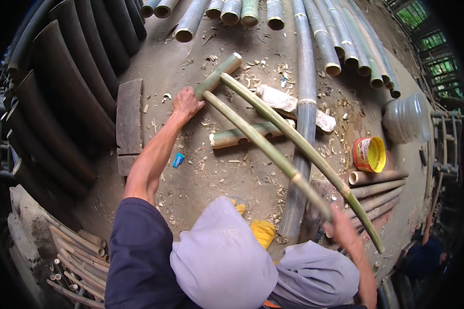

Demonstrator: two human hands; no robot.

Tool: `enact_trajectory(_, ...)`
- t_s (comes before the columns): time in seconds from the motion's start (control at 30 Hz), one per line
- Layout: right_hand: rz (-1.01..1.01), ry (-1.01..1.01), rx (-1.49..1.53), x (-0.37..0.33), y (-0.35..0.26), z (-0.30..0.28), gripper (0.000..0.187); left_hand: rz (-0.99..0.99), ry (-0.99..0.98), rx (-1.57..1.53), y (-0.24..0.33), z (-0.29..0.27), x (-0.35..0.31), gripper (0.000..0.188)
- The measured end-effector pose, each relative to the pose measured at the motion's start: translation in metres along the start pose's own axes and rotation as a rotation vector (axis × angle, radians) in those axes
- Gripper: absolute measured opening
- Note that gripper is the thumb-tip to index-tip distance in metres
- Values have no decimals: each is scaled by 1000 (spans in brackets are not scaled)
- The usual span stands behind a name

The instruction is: The person measures, carves, and fits bamboo poles together using a knife, hammer, and measuring tape while sitting on the ground.

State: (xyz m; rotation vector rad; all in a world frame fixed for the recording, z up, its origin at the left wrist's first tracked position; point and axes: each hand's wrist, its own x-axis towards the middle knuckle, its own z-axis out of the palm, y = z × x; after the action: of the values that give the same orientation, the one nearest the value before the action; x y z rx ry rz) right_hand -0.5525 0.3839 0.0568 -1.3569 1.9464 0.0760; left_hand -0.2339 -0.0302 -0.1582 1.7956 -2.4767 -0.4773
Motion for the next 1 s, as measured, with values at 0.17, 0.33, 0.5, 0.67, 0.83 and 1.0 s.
enact_trajectory(0.17, 92, -145, 216, -21, -37, 19, 39, -2, -18, 24, -5, 0, 2, 53)
enact_trajectory(0.33, -97, 123, -185, 14, 20, -27, 39, 42, -8, 24, -9, -3, -1, 52)
enact_trajectory(0.5, 36, -45, 0, -8, -6, 2, 41, -4, 17, 19, -5, 2, 1, 55)
enact_trajectory(0.67, -19, -10, 59, -17, -17, 12, 37, 12, 5, 25, -5, 0, 3, 57)
enact_trajectory(0.83, -70, 117, -266, 5, 7, -35, 36, 1, 2, 8, -3, -5, -3, 56)
enact_trajectory(1.0, 72, -19, 142, -28, -21, 28, 39, -13, -19, 9, -2, 0, 2, 53)
